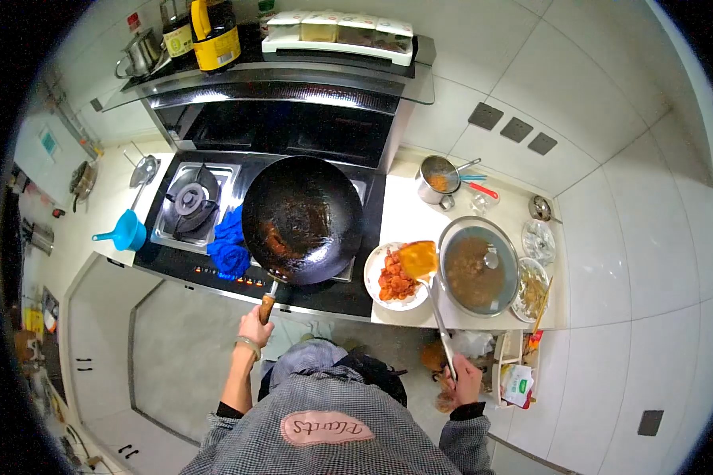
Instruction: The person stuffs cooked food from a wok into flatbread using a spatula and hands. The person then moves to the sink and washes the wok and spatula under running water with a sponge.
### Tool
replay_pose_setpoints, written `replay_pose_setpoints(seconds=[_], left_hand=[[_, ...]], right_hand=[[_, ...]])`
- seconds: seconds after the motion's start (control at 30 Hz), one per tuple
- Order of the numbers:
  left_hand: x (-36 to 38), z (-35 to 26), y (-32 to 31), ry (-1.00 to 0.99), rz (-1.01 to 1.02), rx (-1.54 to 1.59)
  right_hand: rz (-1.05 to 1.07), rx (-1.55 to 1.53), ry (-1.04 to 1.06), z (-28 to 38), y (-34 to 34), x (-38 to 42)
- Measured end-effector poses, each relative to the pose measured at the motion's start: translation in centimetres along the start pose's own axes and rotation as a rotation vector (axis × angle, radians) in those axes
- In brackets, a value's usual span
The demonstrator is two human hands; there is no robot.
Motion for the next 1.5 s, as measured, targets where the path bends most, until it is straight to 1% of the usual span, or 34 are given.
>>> replay_pose_setpoints(seconds=[0.03,0.07,0.13,0.2,0.27,0.33,0.37,0.4,0.47,0.5,0.53,0.6,0.63,0.67,0.73,0.77,0.8,0.87,0.9,0.93,1.0,1.03,1.07,1.13,1.17,1.27,1.3,1.33,1.4,1.5], left_hand=[[-0.4,0.4,-0.3,-0.002,0.007,-0.009],[-0.4,0.5,-0.4,-0.001,0.007,-0.007],[-0.4,0.5,-0.5,-0.01,0.006,-0.022],[-0.6,0.6,-0.6,-0.004,0.01,-0.024],[-0.5,0.6,-0.5,0.009,0.013,-0.025],[-0.1,0.2,-0.2,0.009,0.02,-0.032],[0.0,0.2,-0.1,0.023,0.024,-0.012],[-0.1,0.3,-0.1,0.029,0.019,-0.007],[-0.5,0.8,-0.5,0.012,0.039,0.023],[-0.6,0.9,-0.5,0.005,0.044,0.008],[-0.7,1.2,-0.4,0.013,0.041,0.016],[-0.8,1.3,-0.4,0.022,0.07,-0.012],[-0.8,1.3,-0.3,0.027,0.07,-0.006],[-0.9,1.2,-0.3,0.024,0.083,-0.015],[-0.8,1.1,-0.1,0.028,0.096,-0.018],[-0.8,0.9,0.0,0.033,0.112,-0.034],[-0.8,0.8,0.2,0.039,0.129,-0.052],[-0.8,0.8,0.4,0.055,0.14,-0.058],[-0.8,0.8,0.5,0.065,0.151,-0.065],[-0.7,0.7,0.6,0.068,0.147,-0.063],[-0.6,0.4,0.7,0.077,0.154,-0.065],[-0.6,0.4,0.8,0.075,0.15,-0.066],[-0.6,0.4,0.7,0.071,0.151,-0.064],[-0.5,0.3,0.7,0.068,0.15,-0.062],[-0.4,0.2,0.8,0.07,0.142,-0.052],[-0.4,0.6,0.6,0.059,0.117,-0.031],[-0.4,0.8,0.4,0.046,0.104,-0.014],[-0.6,0.8,0.3,0.04,0.102,-0.012],[-0.8,0.9,0.2,0.033,0.093,-0.022],[-0.7,0.9,0.3,0.041,0.098,-0.014]], right_hand=[[0.021,0.012,-0.064,1.1,-1.2,-0.2],[0.022,0.014,-0.064,2.0,-2.2,-1.1],[0.226,0.102,-0.087,3.5,-5.4,-3.1],[0.32,0.229,-0.069,5.2,-8.7,-5.2],[0.405,0.526,0.084,6.7,-11.2,-8.4],[0.465,0.691,0.188,8.3,-13.2,-11.3],[0.453,0.806,0.243,9.3,-14.1,-12.5],[0.456,0.883,0.363,11.2,-15.4,-12.9],[0.484,1.128,0.348,14.2,-17.5,-13.1],[0.472,1.16,0.236,14.7,-18.0,-13.6],[0.482,1.167,0.237,14.8,-18.4,-14.2],[0.584,1.2,0.192,13.5,-19.1,-16.3],[0.643,1.084,0.217,12.4,-19.5,-17.3],[0.649,1.09,0.216,11.4,-19.5,-18.2],[0.733,0.948,0.209,10.5,-21.5,-18.1],[0.696,0.853,0.118,10.3,-22.0,-17.5],[0.702,0.855,0.116,9.8,-22.9,-17.3],[0.68,0.598,0.065,8.7,-23.5,-16.9],[0.654,0.558,0.117,6.3,-22.7,-19.1],[0.659,0.559,0.119,6.0,-23.3,-18.9],[0.558,0.334,-0.046,4.6,-23.9,-18.7],[0.566,0.258,-0.033,3.1,-24.3,-19.8],[0.567,0.256,-0.03,2.0,-23.8,-20.7],[0.593,0.068,-0.066,1.6,-24.1,-20.6],[0.596,0.03,-0.062,1.6,-24.0,-20.5],[0.593,0.081,-0.048,4.1,-22.3,-18.4],[0.522,0.151,0.032,4.7,-21.3,-17.9],[0.514,0.191,-0.027,5.8,-20.3,-16.3],[0.565,0.265,-0.125,7.1,-18.5,-13.2],[0.526,0.267,-0.24,7.2,-17.3,-10.1]])
Point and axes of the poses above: each hand's wrist, its own x-axis away from the middle knuckle, its own y-axis out of the back of the hand, z = x × y, the point moved 6 cm from there along -x, towards the middle knuckle, and after that the axes turned 13 degrees about z, right-handed, at the moved point
